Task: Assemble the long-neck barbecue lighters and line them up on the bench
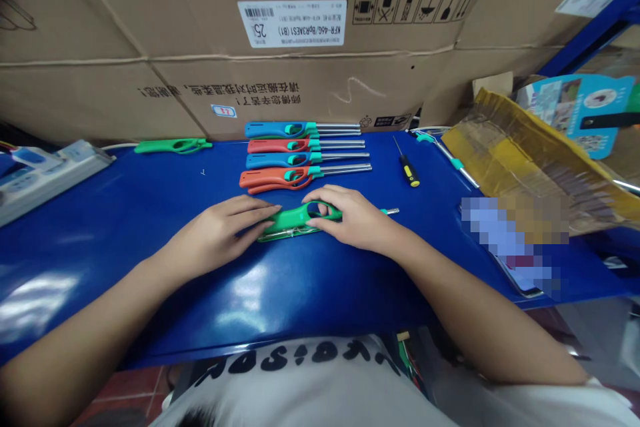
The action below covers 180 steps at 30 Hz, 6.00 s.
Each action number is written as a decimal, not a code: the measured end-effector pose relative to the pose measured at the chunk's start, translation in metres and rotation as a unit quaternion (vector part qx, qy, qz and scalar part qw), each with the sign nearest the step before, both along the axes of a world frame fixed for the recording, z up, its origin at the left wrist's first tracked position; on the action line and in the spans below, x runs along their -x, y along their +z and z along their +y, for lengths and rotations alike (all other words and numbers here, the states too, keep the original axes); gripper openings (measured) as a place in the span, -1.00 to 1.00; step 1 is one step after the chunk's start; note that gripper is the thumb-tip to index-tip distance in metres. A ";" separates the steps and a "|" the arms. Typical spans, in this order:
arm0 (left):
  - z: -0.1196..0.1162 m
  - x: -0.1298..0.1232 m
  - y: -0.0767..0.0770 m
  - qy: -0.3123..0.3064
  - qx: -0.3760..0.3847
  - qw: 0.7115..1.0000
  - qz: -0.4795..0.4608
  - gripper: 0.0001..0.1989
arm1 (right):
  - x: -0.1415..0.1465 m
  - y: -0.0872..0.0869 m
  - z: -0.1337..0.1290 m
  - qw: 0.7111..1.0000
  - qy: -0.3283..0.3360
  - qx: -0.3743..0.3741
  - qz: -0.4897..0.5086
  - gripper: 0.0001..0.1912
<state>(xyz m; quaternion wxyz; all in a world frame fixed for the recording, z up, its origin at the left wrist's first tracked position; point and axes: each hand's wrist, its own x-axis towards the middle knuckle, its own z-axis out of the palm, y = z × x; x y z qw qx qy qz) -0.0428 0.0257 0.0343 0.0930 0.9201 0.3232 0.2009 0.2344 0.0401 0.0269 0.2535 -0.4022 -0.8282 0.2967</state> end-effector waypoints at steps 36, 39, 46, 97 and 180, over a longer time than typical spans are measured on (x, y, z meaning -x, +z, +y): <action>0.004 0.006 0.008 0.021 0.072 0.991 0.111 -0.72 | 0.006 -0.015 -0.001 0.981 0.061 -0.135 -0.126 -0.66; 0.004 0.006 0.005 0.022 0.067 0.991 0.116 -0.70 | 0.005 -0.016 0.000 0.980 0.064 -0.129 -0.138 -0.65; 0.004 0.006 0.001 0.024 0.051 0.992 0.115 -0.69 | 0.004 -0.017 0.001 0.979 0.059 -0.123 -0.150 -0.63; -0.001 0.001 0.000 0.060 0.076 0.991 0.087 -0.65 | 0.007 -0.013 -0.005 0.980 0.041 -0.119 -0.154 -0.67; -0.007 -0.008 -0.005 0.014 0.083 0.990 0.116 -0.59 | -0.006 0.004 -0.006 0.939 0.091 -0.255 -0.213 -0.73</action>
